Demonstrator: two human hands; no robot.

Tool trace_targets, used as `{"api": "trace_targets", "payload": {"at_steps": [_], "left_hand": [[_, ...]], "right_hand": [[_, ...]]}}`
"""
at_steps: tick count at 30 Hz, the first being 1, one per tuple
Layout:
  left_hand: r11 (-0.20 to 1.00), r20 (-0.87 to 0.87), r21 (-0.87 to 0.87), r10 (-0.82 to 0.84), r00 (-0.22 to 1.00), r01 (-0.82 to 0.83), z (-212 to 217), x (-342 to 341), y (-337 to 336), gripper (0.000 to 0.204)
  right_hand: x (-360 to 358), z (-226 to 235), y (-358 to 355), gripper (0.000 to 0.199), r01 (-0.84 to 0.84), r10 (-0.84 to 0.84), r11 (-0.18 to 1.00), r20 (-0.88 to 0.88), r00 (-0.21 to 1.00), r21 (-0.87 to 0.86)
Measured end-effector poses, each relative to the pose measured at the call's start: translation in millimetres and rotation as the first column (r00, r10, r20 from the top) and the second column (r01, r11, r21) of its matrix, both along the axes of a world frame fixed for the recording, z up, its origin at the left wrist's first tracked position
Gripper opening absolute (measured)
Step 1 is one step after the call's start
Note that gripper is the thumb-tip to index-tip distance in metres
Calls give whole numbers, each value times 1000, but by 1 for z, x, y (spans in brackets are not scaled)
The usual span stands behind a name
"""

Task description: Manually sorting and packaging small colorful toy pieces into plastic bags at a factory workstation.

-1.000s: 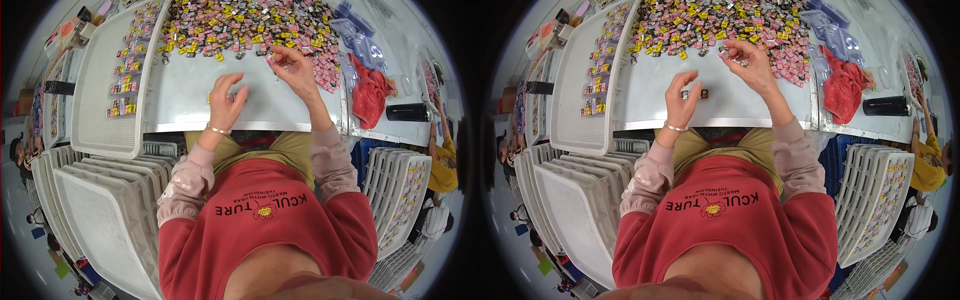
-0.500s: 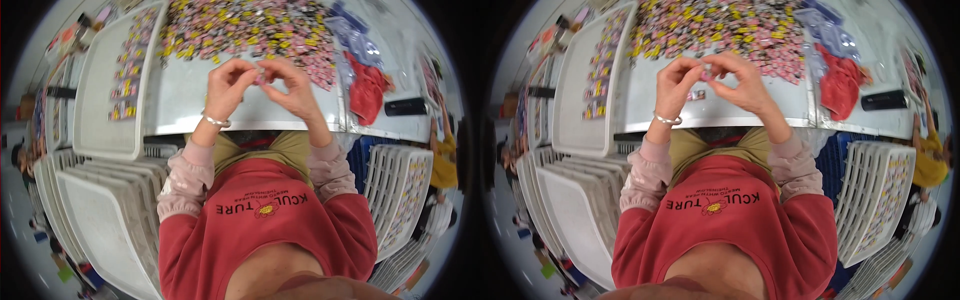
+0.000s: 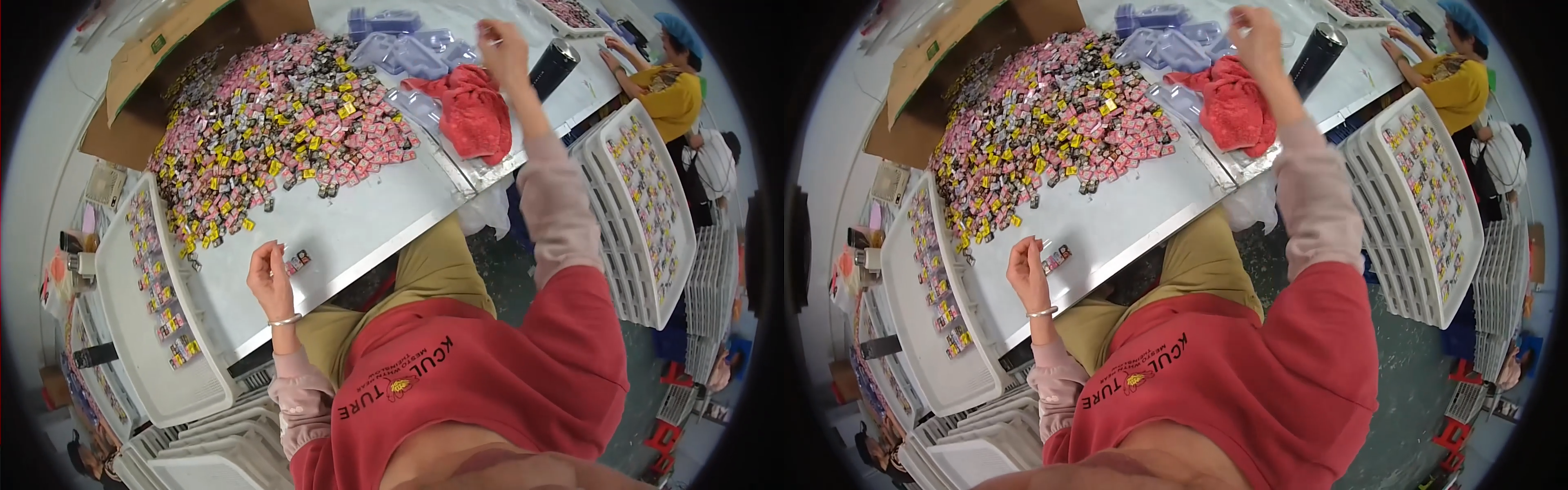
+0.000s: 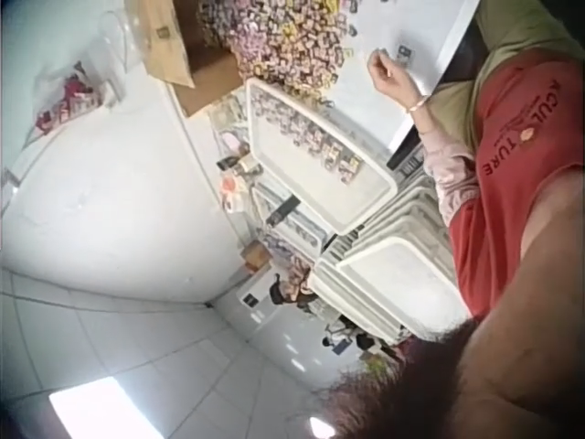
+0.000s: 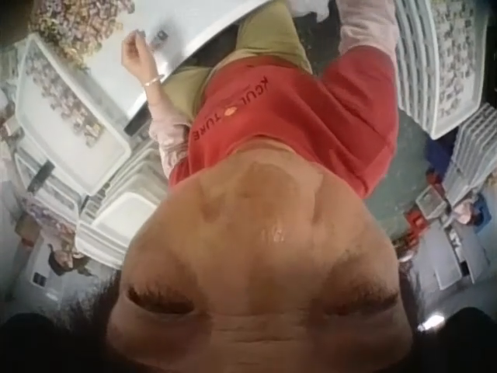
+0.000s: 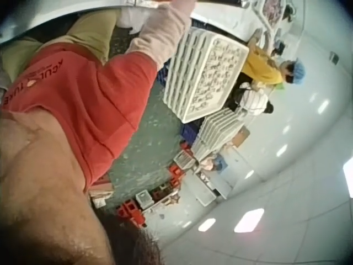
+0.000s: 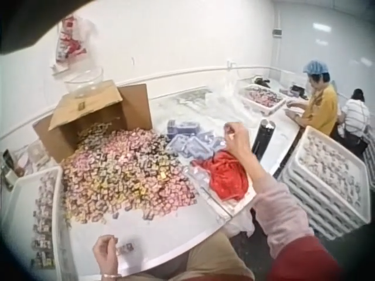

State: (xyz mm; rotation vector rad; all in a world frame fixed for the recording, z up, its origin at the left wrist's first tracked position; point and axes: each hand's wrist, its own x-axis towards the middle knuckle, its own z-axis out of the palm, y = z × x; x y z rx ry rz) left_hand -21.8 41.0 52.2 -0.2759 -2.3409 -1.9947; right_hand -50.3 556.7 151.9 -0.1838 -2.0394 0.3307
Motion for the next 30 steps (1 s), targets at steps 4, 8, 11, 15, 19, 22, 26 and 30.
{"api": "trace_targets", "payload": {"at_steps": [4,8,11,15,19,22,26,30], "left_hand": [[967,-42,-238,86,995,-93,-11,13,-11,20],[849,-357,-486,26,934,-210,-14,21,-14,23],[690,-451,-678,-118,885,-254,-28,30,-34,40],[606,-389,-769,-190,901,-204,-39,41,-25,45],[546,-369,-809,-181,912,-219,-48,45,-29,44],[543,-369,-811,-190,910,-216,-47,44,-23,44],[551,-373,-800,-145,917,-238,-49,47,-23,44],[682,-393,-673,-1,920,-287,-55,50,-33,49]], "right_hand": [[-37,-18,104,17,435,-489,857,168,856,275],[-38,-33,162,22,523,-501,826,701,508,211],[-40,-26,73,24,507,-584,810,493,645,295],[-41,-39,-32,25,-135,260,936,379,888,-326],[-52,-90,-156,17,-458,626,769,379,682,-446],[-64,-123,-199,19,-444,642,741,338,688,-504],[-71,-138,-245,30,-319,310,945,489,815,-69],[-75,-151,-254,32,-382,430,901,525,734,-205]]}}
